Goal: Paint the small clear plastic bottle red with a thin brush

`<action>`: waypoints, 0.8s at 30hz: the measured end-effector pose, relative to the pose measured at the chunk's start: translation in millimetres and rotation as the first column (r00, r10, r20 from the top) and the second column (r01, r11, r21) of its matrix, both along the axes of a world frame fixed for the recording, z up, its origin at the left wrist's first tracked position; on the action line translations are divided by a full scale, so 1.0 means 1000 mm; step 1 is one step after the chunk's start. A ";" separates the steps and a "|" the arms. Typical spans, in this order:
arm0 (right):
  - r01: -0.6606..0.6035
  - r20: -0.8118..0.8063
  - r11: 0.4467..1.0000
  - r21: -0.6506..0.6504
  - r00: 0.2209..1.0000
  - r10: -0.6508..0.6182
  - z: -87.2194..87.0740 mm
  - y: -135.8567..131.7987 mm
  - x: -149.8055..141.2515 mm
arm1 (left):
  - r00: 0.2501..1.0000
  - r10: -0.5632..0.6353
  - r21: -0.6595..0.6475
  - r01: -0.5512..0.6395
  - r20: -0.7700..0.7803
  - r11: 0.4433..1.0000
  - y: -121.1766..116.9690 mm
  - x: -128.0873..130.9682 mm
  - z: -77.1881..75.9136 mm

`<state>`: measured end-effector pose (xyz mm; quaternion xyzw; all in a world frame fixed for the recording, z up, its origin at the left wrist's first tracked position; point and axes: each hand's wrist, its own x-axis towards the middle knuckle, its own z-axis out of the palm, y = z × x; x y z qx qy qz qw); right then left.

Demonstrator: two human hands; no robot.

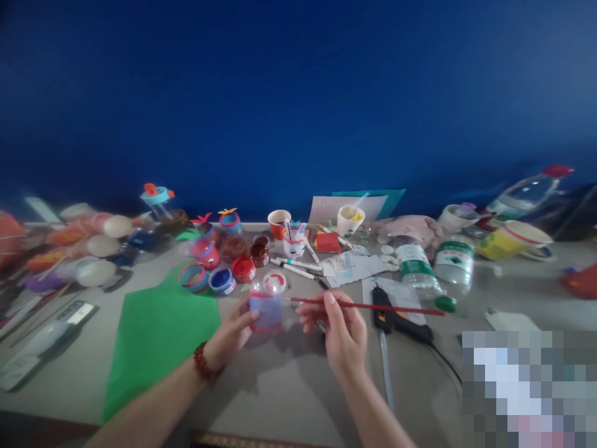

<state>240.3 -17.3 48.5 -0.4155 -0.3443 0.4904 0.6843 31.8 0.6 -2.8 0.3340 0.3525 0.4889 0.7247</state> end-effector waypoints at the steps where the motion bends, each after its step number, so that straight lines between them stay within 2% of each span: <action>1: 0.005 -0.002 1.000 -0.005 1.000 -0.005 -0.001 0.000 0.000 | 1.000 -0.003 -0.005 0.003 0.002 1.000 0.000 0.000 0.000; 12: 0.033 0.032 0.999 -0.012 0.999 -0.033 -0.002 0.003 0.000 | 1.000 0.017 -0.021 -0.017 0.015 1.000 0.002 0.000 -0.002; 24: 0.037 -0.032 0.999 -0.017 0.999 -0.037 -0.007 0.003 -0.001 | 0.999 0.023 -0.014 -0.023 0.027 1.000 0.002 0.001 0.000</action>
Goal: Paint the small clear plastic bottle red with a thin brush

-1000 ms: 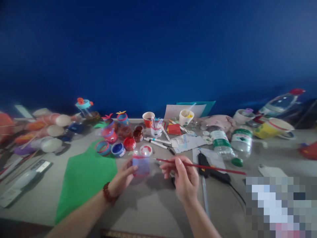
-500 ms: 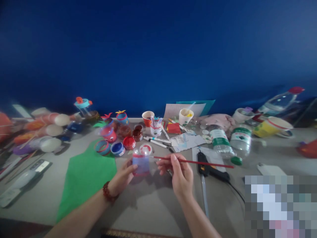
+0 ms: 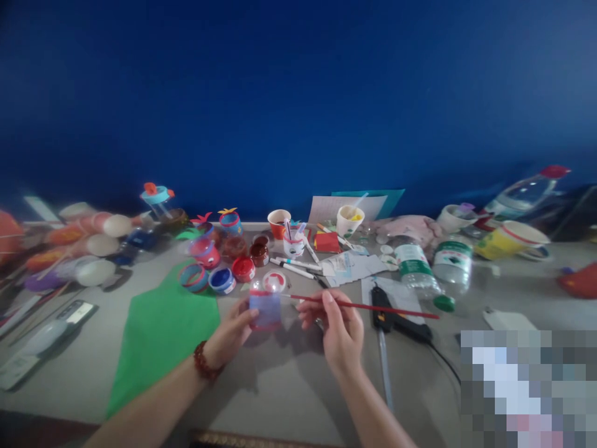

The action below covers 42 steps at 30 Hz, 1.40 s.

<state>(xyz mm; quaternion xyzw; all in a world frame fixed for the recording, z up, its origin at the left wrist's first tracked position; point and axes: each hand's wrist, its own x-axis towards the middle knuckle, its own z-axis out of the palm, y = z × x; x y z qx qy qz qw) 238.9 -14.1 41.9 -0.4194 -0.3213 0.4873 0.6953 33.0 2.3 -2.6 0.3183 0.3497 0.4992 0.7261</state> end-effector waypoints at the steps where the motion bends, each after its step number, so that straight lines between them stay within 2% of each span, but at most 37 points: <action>1: 0.015 -0.007 1.000 0.000 1.000 -0.015 0.000 0.000 0.001 | 1.000 0.001 0.002 -0.001 0.002 1.000 0.000 0.000 0.000; 4: 0.034 -0.019 0.999 -0.002 0.999 -0.034 0.001 0.000 0.001 | 1.000 0.003 -0.001 -0.003 -0.003 1.000 0.000 -0.001 0.000; 10: -0.004 0.014 1.000 0.002 1.000 0.004 0.002 0.000 -0.004 | 1.000 -0.002 -0.012 0.002 -0.012 1.000 0.000 -0.002 -0.002; 16: 0.050 -0.029 0.999 -0.014 0.998 -0.051 0.001 0.001 0.000 | 1.000 -0.004 0.000 0.004 0.006 1.000 0.000 -0.001 0.000; 42: 0.062 -0.035 0.997 -0.047 0.997 -0.063 0.000 0.002 0.001 | 1.000 0.015 -0.031 -0.015 0.015 0.999 0.000 -0.001 0.001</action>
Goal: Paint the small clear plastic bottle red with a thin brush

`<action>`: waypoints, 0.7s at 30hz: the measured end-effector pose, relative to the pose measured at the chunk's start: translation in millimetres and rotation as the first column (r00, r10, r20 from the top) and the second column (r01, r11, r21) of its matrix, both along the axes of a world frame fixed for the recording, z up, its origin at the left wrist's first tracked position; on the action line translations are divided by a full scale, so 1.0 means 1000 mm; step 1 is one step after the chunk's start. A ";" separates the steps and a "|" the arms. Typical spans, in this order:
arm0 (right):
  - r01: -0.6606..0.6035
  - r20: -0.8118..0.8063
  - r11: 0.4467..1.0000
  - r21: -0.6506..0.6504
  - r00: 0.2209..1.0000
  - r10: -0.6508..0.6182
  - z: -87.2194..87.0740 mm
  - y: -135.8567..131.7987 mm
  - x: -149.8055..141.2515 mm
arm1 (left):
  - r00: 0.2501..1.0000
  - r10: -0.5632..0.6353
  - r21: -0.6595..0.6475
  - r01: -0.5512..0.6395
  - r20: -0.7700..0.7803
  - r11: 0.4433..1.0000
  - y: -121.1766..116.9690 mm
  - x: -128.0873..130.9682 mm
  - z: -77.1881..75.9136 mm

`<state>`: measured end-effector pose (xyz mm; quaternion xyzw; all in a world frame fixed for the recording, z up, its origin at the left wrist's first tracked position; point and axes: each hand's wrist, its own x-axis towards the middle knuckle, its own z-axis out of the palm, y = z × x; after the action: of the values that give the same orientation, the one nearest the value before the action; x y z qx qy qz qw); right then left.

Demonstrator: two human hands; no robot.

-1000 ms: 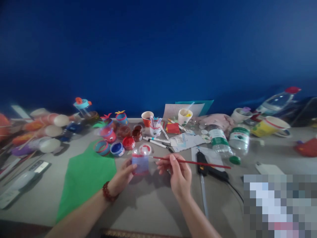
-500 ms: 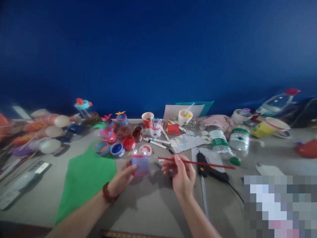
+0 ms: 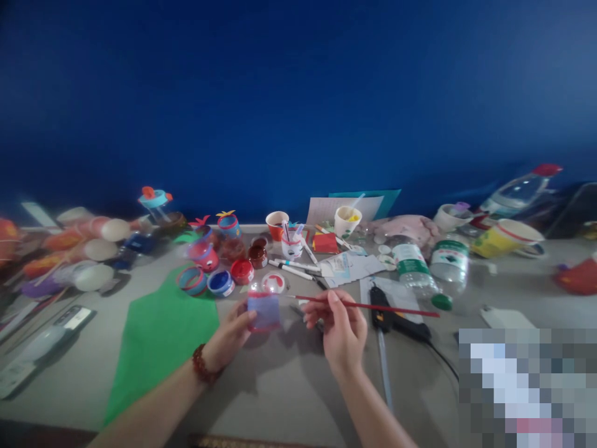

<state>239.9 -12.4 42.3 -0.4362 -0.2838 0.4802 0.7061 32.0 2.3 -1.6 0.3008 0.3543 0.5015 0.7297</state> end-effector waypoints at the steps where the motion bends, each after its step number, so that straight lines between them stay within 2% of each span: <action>1: -0.008 -0.003 1.000 0.002 1.000 0.008 0.000 0.000 -0.001 | 1.000 0.000 0.000 0.000 -0.001 1.000 0.000 0.000 0.000; 9: 0.021 -0.022 1.000 -0.008 1.000 -0.021 0.000 0.002 0.001 | 1.000 -0.010 -0.024 0.009 -0.025 1.000 -0.002 -0.003 0.002; 16: -0.020 -0.023 1.000 -0.014 1.000 0.020 0.001 0.002 -0.002 | 1.000 -0.022 -0.018 0.022 -0.020 1.000 -0.002 -0.002 0.003; 21: 0.006 -0.037 1.000 -0.008 0.999 -0.006 0.001 0.004 0.001 | 1.000 0.003 -0.038 -0.004 -0.016 0.999 -0.002 -0.003 0.000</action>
<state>240.4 -8.2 43.8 -0.4308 -0.2673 0.4872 0.7110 28.9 0.4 -1.3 0.2904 0.3701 0.4936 0.7315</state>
